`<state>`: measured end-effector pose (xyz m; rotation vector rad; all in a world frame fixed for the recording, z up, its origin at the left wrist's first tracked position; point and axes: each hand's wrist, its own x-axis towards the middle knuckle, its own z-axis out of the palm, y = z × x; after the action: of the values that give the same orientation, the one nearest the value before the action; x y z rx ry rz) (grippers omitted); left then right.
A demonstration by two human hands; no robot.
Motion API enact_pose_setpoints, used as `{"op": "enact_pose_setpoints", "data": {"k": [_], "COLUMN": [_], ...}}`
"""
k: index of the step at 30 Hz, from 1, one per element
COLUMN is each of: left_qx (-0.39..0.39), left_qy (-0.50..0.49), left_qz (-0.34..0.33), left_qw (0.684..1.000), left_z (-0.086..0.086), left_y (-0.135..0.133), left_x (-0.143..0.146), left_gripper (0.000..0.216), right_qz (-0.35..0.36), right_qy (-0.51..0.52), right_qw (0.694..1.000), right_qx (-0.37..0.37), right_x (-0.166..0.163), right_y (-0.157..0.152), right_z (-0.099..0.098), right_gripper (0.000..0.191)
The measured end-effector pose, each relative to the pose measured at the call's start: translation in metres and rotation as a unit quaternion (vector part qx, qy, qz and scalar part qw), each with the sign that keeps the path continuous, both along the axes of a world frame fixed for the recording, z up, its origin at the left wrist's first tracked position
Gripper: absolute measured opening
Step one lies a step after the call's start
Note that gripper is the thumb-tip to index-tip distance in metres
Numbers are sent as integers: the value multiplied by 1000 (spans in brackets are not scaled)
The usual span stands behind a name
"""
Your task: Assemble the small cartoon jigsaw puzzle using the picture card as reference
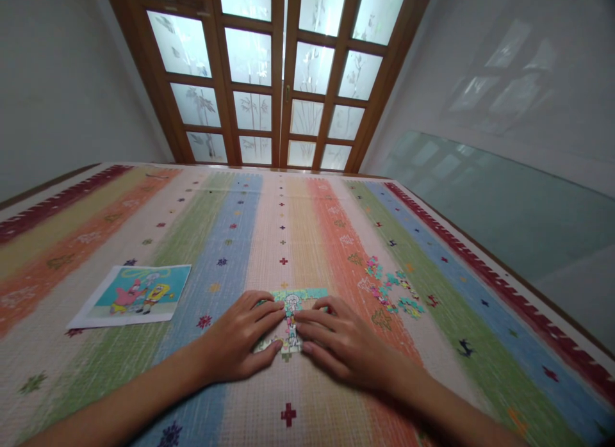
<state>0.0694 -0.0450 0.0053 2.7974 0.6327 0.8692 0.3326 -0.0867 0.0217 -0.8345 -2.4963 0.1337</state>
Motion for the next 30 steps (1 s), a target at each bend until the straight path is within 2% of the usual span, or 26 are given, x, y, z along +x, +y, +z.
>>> {"op": "enact_pose_setpoints", "data": {"k": [8, 15, 30], "left_qx": [15, 9, -24], "left_qy": [3, 5, 1], "left_qz": [0, -1, 1], "left_qw": [1000, 1000, 1000], "left_z": [-2, -2, -2], "left_y": [0, 0, 1], "left_x": [-1, 0, -1], "left_gripper": [35, 33, 34], "right_qz": [3, 3, -3], "right_qy": [-39, -70, -82], "right_qw": [999, 997, 995], "right_qx": [-1, -41, -61], "right_x": [2, 2, -2], "right_y": [-3, -5, -8], "right_z": [-1, -2, 0], "right_gripper": [44, 52, 46]}}
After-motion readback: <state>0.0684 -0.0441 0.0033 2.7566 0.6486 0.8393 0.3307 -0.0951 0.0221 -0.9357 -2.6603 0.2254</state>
